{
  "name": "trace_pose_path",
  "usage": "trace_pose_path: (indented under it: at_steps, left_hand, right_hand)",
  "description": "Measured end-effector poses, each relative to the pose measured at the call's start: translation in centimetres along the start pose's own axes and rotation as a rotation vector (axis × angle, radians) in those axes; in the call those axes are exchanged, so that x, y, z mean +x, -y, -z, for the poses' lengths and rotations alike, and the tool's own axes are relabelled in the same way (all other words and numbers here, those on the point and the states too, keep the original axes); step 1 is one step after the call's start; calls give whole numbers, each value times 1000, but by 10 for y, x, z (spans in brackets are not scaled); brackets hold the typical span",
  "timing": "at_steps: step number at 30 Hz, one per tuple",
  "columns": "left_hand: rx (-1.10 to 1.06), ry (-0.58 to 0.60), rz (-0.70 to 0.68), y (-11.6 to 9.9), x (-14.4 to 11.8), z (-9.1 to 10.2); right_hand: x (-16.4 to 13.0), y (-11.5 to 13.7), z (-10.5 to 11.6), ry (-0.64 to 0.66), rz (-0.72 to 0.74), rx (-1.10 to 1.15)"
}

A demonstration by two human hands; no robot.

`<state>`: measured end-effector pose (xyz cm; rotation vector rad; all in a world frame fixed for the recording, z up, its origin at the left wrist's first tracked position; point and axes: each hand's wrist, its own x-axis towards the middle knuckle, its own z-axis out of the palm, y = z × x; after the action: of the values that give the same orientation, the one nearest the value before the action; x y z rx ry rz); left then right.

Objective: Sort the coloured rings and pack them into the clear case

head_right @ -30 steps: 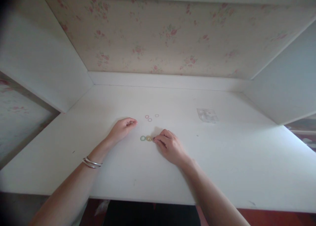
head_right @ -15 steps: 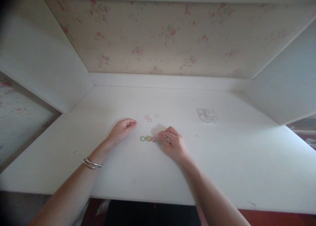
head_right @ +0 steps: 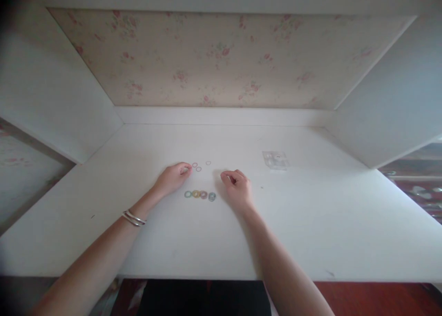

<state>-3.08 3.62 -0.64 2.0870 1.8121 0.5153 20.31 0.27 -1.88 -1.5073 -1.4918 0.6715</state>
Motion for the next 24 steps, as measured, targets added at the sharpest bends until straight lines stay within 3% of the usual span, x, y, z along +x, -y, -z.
trace_pose_path:
  at_steps: [8,16,24]
  left_hand:
    - [171,-5,28,-10,17,-7]
    - [179,59,64,-12,12,-2]
    - [119,0,-25,-11,2,1]
  right_hand:
    - [3,-3,1,13,16,27]
    - [3,-2,1,53,60,2]
    - [1,-2,3,74,80,-9]
